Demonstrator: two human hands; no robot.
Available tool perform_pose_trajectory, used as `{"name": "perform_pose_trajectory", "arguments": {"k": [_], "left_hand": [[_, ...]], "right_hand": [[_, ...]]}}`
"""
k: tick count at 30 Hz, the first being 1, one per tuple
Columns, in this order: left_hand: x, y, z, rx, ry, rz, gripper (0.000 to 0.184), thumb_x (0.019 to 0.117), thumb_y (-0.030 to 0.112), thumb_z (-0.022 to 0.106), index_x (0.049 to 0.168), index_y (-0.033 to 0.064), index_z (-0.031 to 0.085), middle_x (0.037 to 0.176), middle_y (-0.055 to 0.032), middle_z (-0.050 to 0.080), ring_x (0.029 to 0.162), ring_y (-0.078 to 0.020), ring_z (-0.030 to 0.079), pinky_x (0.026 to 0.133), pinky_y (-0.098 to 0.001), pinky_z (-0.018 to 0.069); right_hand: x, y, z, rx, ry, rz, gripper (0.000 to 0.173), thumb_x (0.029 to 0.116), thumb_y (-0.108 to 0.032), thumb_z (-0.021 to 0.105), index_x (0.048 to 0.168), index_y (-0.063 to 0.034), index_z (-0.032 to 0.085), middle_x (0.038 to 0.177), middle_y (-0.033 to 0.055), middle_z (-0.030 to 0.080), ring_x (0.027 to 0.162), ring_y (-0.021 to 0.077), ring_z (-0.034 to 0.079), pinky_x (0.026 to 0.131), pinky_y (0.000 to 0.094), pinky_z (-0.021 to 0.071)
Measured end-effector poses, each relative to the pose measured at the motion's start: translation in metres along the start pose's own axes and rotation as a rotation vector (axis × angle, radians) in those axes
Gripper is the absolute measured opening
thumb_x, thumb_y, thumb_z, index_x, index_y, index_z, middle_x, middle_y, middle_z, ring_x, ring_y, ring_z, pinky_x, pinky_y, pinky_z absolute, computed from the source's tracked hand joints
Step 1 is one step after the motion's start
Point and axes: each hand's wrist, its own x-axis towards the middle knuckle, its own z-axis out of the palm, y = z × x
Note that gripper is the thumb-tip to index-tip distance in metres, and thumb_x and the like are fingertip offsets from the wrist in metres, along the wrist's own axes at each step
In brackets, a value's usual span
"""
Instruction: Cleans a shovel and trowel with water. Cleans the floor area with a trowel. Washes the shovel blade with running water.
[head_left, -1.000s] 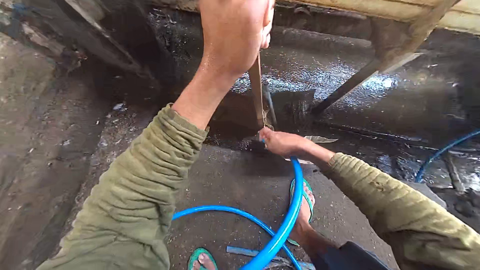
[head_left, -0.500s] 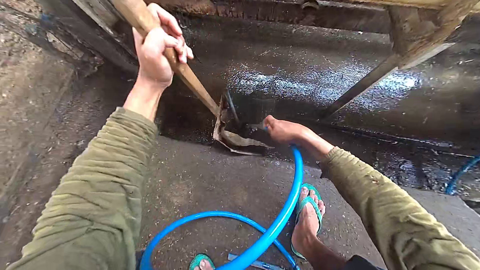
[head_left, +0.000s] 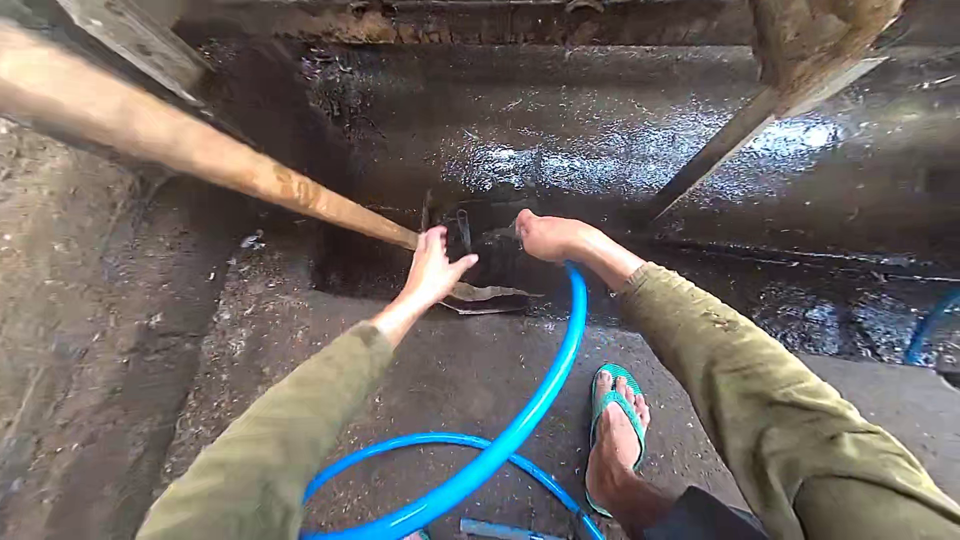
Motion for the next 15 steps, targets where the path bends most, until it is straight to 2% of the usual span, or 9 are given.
{"name": "perform_pose_trajectory", "arguments": {"k": [2,3,5,6,11,15], "left_hand": [[0.045,0.006,0.021,0.000,0.071,0.047,0.092,0.0894,0.036,0.080,0.157,-0.0013,0.031,0.156,-0.0292,0.037,0.140,-0.0427,0.045,0.114,-0.0575,0.0408],[0.064,0.007,0.028,0.018,0.077,0.049,0.084,0.0933,0.035,0.076,0.156,-0.0019,0.034,0.155,-0.0296,0.038,0.142,-0.0434,0.042,0.117,-0.0585,0.0367],[0.082,0.003,0.036,0.075,0.068,0.086,0.054,0.1027,0.032,0.063,0.142,-0.0029,0.054,0.141,-0.0274,0.056,0.135,-0.0409,0.053,0.115,-0.0570,0.0391],[0.083,0.003,0.039,0.093,0.055,0.104,0.045,0.1041,0.032,0.060,0.136,-0.0011,0.061,0.135,-0.0245,0.062,0.131,-0.0385,0.057,0.113,-0.0563,0.0412],[0.071,0.002,0.048,0.071,0.082,0.228,0.034,0.0956,0.026,0.074,0.117,0.0007,0.072,0.117,-0.0204,0.071,0.114,-0.0342,0.067,0.105,-0.0537,0.0489],[0.069,0.005,0.053,0.035,0.076,0.279,0.028,0.0934,0.018,0.075,0.113,-0.0015,0.072,0.115,-0.0209,0.071,0.112,-0.0330,0.068,0.104,-0.0522,0.0495]], "right_hand": [[-0.001,0.007,-0.002,0.013,0.010,0.005,0.041,0.1094,-0.024,0.036,0.149,-0.0158,0.037,0.088,0.0148,0.060,0.067,0.0273,0.058,0.061,0.0467,0.0488],[-0.003,0.009,-0.005,0.021,0.016,0.003,0.040,0.1097,-0.024,0.037,0.149,-0.0155,0.038,0.089,0.0152,0.061,0.067,0.0276,0.058,0.061,0.0472,0.0488],[-0.008,0.011,-0.010,0.034,0.025,-0.013,0.039,0.1103,-0.024,0.036,0.148,-0.0149,0.039,0.091,0.0156,0.061,0.068,0.0282,0.058,0.062,0.0480,0.0485],[-0.010,0.009,-0.012,0.040,0.022,-0.027,0.039,0.1103,-0.023,0.036,0.148,-0.0141,0.039,0.093,0.0166,0.061,0.071,0.0292,0.059,0.063,0.0489,0.0486],[-0.016,-0.015,-0.017,-0.027,0.017,-0.085,0.037,0.1110,-0.026,0.037,0.145,-0.0130,0.039,0.096,0.0160,0.062,0.077,0.0302,0.062,0.066,0.0499,0.0502],[-0.014,-0.029,-0.015,-0.075,0.014,-0.081,0.032,0.1101,-0.026,0.041,0.139,-0.0129,0.041,0.088,0.0124,0.057,0.070,0.0262,0.057,0.061,0.0452,0.0472]]}}
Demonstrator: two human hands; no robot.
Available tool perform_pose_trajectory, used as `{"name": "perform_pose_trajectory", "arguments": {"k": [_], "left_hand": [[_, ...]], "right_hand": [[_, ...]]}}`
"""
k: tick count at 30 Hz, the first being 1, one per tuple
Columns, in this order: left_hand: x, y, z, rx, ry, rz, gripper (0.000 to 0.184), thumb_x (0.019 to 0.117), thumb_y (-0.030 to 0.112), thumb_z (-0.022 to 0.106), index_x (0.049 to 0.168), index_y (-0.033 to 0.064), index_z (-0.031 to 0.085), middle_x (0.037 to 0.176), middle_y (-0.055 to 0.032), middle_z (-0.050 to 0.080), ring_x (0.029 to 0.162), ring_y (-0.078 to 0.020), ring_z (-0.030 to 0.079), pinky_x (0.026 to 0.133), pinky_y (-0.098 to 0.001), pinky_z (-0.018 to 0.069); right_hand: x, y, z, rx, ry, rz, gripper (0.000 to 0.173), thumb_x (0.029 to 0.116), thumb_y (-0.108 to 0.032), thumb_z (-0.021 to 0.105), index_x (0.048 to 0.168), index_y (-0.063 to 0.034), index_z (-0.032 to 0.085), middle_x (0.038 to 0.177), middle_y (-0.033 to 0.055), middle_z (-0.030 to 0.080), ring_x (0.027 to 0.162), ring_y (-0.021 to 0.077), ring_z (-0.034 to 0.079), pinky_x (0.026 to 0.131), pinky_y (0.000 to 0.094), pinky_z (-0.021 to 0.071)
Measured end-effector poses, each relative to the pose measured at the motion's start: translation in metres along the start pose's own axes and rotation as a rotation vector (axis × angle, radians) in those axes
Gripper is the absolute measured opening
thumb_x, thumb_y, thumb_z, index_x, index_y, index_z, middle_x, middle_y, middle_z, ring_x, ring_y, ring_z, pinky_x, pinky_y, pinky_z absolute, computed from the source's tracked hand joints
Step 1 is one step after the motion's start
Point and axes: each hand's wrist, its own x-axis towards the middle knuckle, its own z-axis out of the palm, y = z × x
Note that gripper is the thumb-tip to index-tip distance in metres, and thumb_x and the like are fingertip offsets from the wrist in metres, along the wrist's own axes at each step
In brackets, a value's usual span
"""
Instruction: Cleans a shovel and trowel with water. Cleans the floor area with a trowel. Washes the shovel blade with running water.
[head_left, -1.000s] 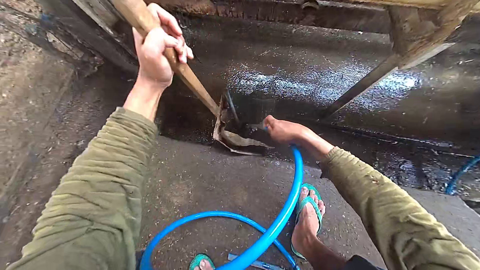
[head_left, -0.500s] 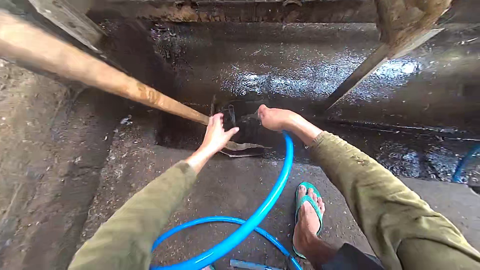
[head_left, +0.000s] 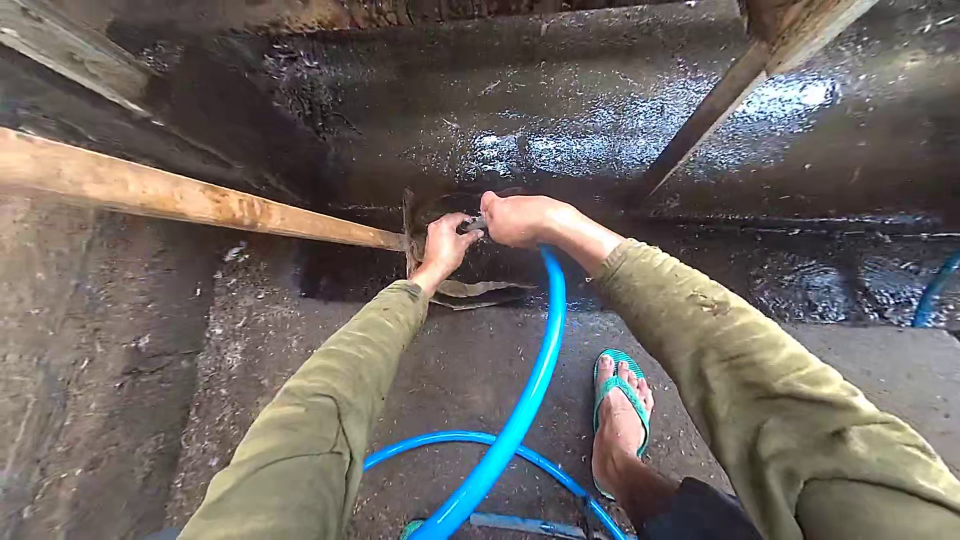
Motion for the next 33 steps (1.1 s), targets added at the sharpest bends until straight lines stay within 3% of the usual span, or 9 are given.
{"name": "perform_pose_trajectory", "arguments": {"k": [5,6,10,13,16,18,23,27,33], "left_hand": [[0.003,0.010,0.003,0.013,-0.024,0.070,0.019,0.0942,0.012,0.072,0.108,-0.0018,0.073,0.108,-0.0203,0.072,0.106,-0.0328,0.069,0.100,-0.0507,0.0517],[0.003,0.014,0.004,0.013,-0.032,0.084,0.019,0.0946,0.011,0.071,0.108,-0.0020,0.073,0.109,-0.0202,0.072,0.107,-0.0327,0.069,0.100,-0.0502,0.0514],[0.003,0.021,0.006,0.017,-0.059,0.130,0.019,0.0956,0.009,0.067,0.109,-0.0038,0.072,0.112,-0.0224,0.071,0.111,-0.0346,0.067,0.103,-0.0505,0.0495],[0.007,0.022,0.007,0.066,-0.106,0.118,0.022,0.0948,0.007,0.066,0.113,-0.0047,0.071,0.116,-0.0249,0.069,0.114,-0.0382,0.066,0.104,-0.0544,0.0495],[0.011,0.023,0.007,0.103,-0.154,0.144,0.019,0.0968,0.007,0.064,0.109,-0.0050,0.071,0.115,-0.0242,0.070,0.114,-0.0382,0.066,0.104,-0.0536,0.0487],[0.013,0.026,0.005,0.118,-0.213,0.114,0.020,0.0992,0.008,0.062,0.113,-0.0046,0.069,0.118,-0.0242,0.069,0.116,-0.0380,0.065,0.105,-0.0544,0.0484],[0.024,0.021,0.003,0.133,-0.307,0.108,0.028,0.1008,0.007,0.059,0.127,-0.0019,0.064,0.124,-0.0233,0.067,0.119,-0.0368,0.064,0.107,-0.0541,0.0471],[0.029,0.012,-0.002,0.132,-0.258,0.198,0.026,0.1007,0.008,0.059,0.124,-0.0022,0.064,0.117,-0.0229,0.069,0.112,-0.0361,0.068,0.102,-0.0549,0.0506],[0.039,0.028,-0.020,0.134,-0.127,0.233,0.034,0.0998,0.013,0.063,0.125,-0.0098,0.058,0.122,-0.0294,0.063,0.115,-0.0410,0.064,0.103,-0.0551,0.0490]], "right_hand": [[0.010,-0.006,0.001,-0.008,0.000,-0.004,0.031,0.1089,-0.024,0.042,0.138,-0.0112,0.042,0.094,0.0137,0.059,0.075,0.0269,0.060,0.064,0.0461,0.0481],[0.012,-0.006,0.000,-0.015,0.001,-0.007,0.033,0.1093,-0.024,0.042,0.139,-0.0106,0.042,0.097,0.0155,0.061,0.080,0.0289,0.062,0.067,0.0485,0.0501],[0.012,-0.008,0.001,-0.030,0.005,-0.024,0.032,0.1091,-0.022,0.040,0.139,-0.0100,0.042,0.095,0.0156,0.060,0.077,0.0287,0.061,0.065,0.0479,0.0489],[0.011,-0.006,0.000,-0.017,-0.001,-0.023,0.036,0.1082,-0.021,0.042,0.142,-0.0092,0.041,0.102,0.0190,0.063,0.086,0.0332,0.065,0.071,0.0524,0.0518],[0.009,-0.003,0.001,-0.018,-0.007,0.005,0.039,0.1080,-0.022,0.042,0.145,-0.0103,0.039,0.099,0.0172,0.060,0.079,0.0301,0.061,0.067,0.0494,0.0494],[0.008,0.000,0.000,-0.027,-0.012,0.029,0.041,0.1095,-0.024,0.040,0.148,-0.0095,0.037,0.102,0.0181,0.062,0.082,0.0309,0.063,0.070,0.0503,0.0507],[0.012,0.013,0.003,0.002,0.012,0.040,0.037,0.1084,-0.023,0.042,0.143,-0.0092,0.040,0.096,0.0155,0.059,0.077,0.0281,0.060,0.066,0.0475,0.0488],[0.015,0.015,0.005,0.024,0.031,0.033,0.039,0.1100,-0.027,0.041,0.145,-0.0081,0.038,0.104,0.0187,0.063,0.084,0.0316,0.064,0.070,0.0510,0.0511],[0.015,0.021,0.007,0.129,0.062,-0.013,0.038,0.1106,-0.023,0.036,0.146,-0.0091,0.038,0.099,0.0167,0.060,0.073,0.0275,0.058,0.064,0.0462,0.0476]]}}
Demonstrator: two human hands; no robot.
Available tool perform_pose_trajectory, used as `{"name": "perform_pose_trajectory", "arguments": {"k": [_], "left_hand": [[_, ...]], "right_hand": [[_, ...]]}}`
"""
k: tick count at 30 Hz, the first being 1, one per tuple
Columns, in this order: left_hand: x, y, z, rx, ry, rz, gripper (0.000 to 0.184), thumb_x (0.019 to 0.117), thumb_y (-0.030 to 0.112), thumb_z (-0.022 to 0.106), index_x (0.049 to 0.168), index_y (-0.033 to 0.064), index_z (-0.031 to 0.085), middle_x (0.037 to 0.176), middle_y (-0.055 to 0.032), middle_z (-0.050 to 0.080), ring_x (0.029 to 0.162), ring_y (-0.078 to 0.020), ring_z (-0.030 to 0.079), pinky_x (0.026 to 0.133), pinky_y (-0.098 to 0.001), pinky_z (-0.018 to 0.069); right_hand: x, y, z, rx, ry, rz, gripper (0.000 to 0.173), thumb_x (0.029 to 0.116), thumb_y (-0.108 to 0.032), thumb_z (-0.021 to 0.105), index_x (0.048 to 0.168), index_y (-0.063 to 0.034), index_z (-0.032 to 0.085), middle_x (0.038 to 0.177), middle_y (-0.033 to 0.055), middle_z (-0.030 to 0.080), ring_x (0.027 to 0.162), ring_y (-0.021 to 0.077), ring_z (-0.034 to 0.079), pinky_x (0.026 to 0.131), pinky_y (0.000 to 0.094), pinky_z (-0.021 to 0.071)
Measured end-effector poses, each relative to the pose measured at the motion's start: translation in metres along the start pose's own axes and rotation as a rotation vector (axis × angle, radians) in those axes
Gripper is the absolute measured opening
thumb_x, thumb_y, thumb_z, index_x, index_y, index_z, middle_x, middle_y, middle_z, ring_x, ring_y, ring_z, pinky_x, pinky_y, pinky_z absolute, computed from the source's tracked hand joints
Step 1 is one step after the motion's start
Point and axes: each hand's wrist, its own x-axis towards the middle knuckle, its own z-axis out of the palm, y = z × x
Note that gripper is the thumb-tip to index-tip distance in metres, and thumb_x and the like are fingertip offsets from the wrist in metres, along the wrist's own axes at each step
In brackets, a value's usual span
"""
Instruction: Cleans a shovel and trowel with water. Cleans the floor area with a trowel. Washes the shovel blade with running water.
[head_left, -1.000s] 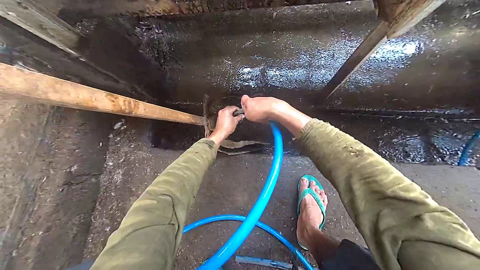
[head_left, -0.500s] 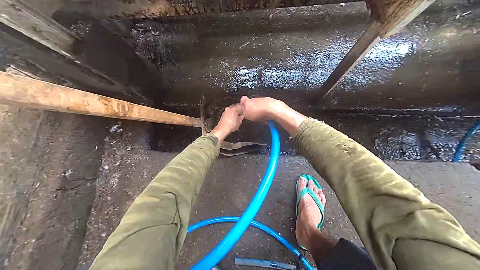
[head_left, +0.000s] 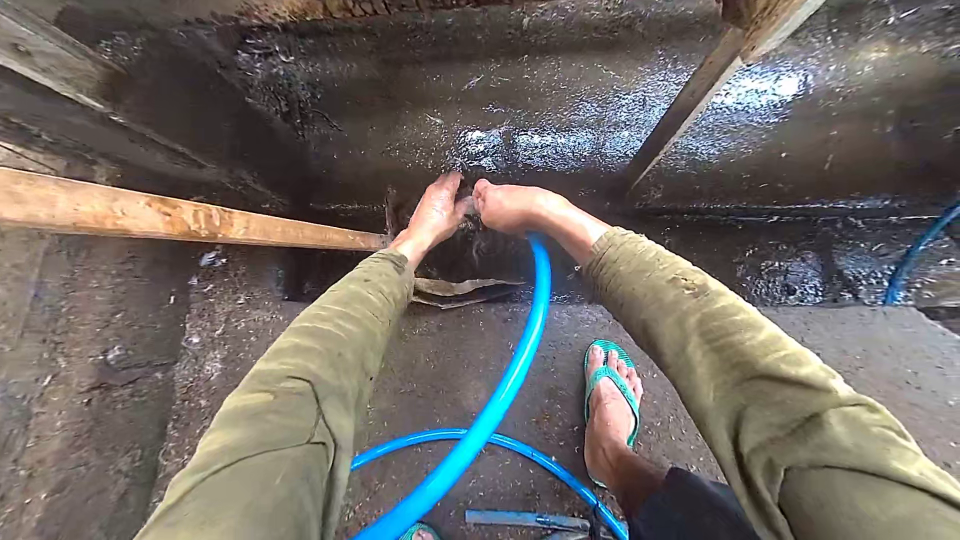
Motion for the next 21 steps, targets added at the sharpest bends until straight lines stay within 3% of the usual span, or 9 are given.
{"name": "perform_pose_trajectory", "arguments": {"k": [8,12,17,21], "left_hand": [[0.021,0.030,-0.032,-0.022,0.233,-0.200,0.054,0.1027,0.031,0.061,0.138,-0.0084,0.050,0.129,-0.0306,0.061,0.124,-0.0416,0.060,0.108,-0.0553,0.0457],[0.031,0.028,-0.039,-0.143,0.352,-0.271,0.056,0.1001,0.036,0.065,0.138,-0.0037,0.051,0.122,-0.0259,0.065,0.110,-0.0357,0.068,0.098,-0.0537,0.0533],[0.044,0.019,-0.042,-0.200,0.473,-0.341,0.060,0.1004,0.043,0.063,0.139,-0.0008,0.050,0.114,-0.0233,0.067,0.098,-0.0324,0.071,0.090,-0.0519,0.0573],[0.048,0.010,-0.045,-0.317,0.518,-0.500,0.065,0.1025,0.050,0.056,0.145,0.0026,0.045,0.121,-0.0243,0.064,0.102,-0.0342,0.070,0.088,-0.0543,0.0585]], "right_hand": [[0.002,0.022,0.015,0.007,-0.047,0.083,0.046,0.1086,-0.021,0.040,0.153,-0.0115,0.034,0.104,0.0187,0.063,0.080,0.0297,0.061,0.070,0.0499,0.0503],[0.006,0.040,0.024,0.048,-0.062,0.128,0.043,0.1093,-0.023,0.038,0.151,-0.0115,0.034,0.088,0.0123,0.055,0.066,0.0231,0.054,0.061,0.0424,0.0467],[0.007,0.060,0.022,0.140,-0.009,0.153,0.040,0.1101,-0.023,0.036,0.148,-0.0110,0.036,0.093,0.0157,0.058,0.068,0.0261,0.057,0.062,0.0446,0.0479],[0.000,0.068,0.012,0.222,0.046,0.145,0.041,0.1112,-0.023,0.032,0.151,-0.0126,0.033,0.085,0.0113,0.053,0.062,0.0220,0.051,0.058,0.0404,0.0453]]}}
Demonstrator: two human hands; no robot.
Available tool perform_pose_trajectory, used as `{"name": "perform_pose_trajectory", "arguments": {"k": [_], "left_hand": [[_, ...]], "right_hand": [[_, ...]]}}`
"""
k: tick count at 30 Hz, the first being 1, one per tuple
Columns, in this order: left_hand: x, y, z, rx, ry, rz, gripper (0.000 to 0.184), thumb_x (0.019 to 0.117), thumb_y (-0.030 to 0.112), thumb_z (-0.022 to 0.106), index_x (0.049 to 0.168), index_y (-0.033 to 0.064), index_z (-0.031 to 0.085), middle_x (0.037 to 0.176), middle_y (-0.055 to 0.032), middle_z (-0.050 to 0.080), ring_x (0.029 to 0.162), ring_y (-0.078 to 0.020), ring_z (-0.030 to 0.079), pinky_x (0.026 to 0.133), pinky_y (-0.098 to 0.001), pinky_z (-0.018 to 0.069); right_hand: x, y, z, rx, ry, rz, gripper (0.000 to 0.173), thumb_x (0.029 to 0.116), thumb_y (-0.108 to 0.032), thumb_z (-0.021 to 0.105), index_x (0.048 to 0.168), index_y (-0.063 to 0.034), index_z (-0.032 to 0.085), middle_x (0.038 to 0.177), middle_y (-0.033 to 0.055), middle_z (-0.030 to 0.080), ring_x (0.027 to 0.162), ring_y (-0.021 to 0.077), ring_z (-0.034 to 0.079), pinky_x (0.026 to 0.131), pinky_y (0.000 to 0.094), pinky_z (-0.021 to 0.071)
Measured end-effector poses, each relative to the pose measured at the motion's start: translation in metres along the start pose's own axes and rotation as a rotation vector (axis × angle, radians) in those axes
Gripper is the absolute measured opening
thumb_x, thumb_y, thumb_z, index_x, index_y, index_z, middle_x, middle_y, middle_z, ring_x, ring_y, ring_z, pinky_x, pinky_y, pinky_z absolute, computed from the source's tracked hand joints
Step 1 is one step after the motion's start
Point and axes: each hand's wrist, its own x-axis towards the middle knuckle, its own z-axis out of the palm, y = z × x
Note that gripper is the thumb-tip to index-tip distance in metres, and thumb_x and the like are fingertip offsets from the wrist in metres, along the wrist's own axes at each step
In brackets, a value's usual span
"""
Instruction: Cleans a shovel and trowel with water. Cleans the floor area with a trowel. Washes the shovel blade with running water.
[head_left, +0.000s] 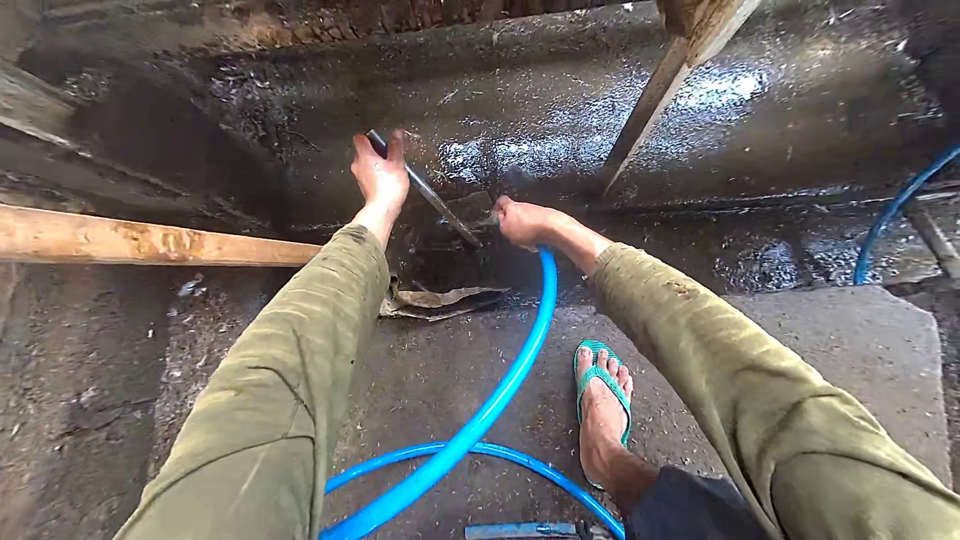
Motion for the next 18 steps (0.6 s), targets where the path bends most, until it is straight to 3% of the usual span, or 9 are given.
{"name": "perform_pose_trajectory", "arguments": {"k": [3,7,12,15,18], "left_hand": [[-0.002,-0.002,0.004,-0.255,-0.059,-0.070,0.058,0.0984,0.045,0.067,0.137,0.0044,0.053,0.118,-0.0194,0.065,0.096,-0.0287,0.071,0.082,-0.0492,0.0619],[-0.016,0.007,0.016,-0.455,-0.210,0.081,0.054,0.0953,0.026,0.075,0.136,0.0008,0.049,0.112,-0.0166,0.065,0.089,-0.0229,0.071,0.078,-0.0412,0.0629],[-0.029,0.025,0.031,-0.234,-0.475,0.528,0.040,0.0971,0.019,0.068,0.131,0.0006,0.062,0.116,-0.0132,0.070,0.101,-0.0153,0.069,0.093,-0.0359,0.0569],[-0.032,0.033,0.034,-0.108,-0.557,0.671,0.036,0.0989,0.018,0.068,0.132,0.0027,0.065,0.123,-0.0124,0.071,0.111,-0.0149,0.069,0.103,-0.0358,0.0533],[-0.036,0.035,0.037,-0.033,-0.579,0.774,0.034,0.0989,0.016,0.067,0.130,0.0027,0.067,0.124,-0.0136,0.070,0.113,-0.0176,0.069,0.104,-0.0381,0.0525]], "right_hand": [[-0.009,-0.008,-0.011,0.071,0.047,-0.088,0.035,0.1119,-0.022,0.031,0.144,-0.0135,0.039,0.090,0.0135,0.056,0.064,0.0237,0.051,0.058,0.0429,0.0446],[-0.026,-0.030,-0.035,0.018,0.092,-0.205,0.035,0.1122,-0.023,0.031,0.143,-0.0137,0.042,0.091,0.0137,0.059,0.067,0.0253,0.056,0.061,0.0451,0.0474],[-0.057,-0.051,-0.072,-0.012,0.173,-0.180,0.031,0.1123,-0.025,0.033,0.140,-0.0166,0.044,0.078,0.0077,0.050,0.056,0.0197,0.047,0.051,0.0377,0.0407],[-0.065,-0.047,-0.091,0.027,0.197,-0.149,0.028,0.1112,-0.023,0.037,0.138,-0.0165,0.043,0.073,0.0038,0.044,0.051,0.0147,0.040,0.047,0.0317,0.0348],[-0.068,-0.040,-0.097,0.017,0.184,-0.105,0.030,0.1120,-0.024,0.034,0.140,-0.0181,0.042,0.071,0.0026,0.043,0.050,0.0138,0.039,0.047,0.0305,0.0347]]}}
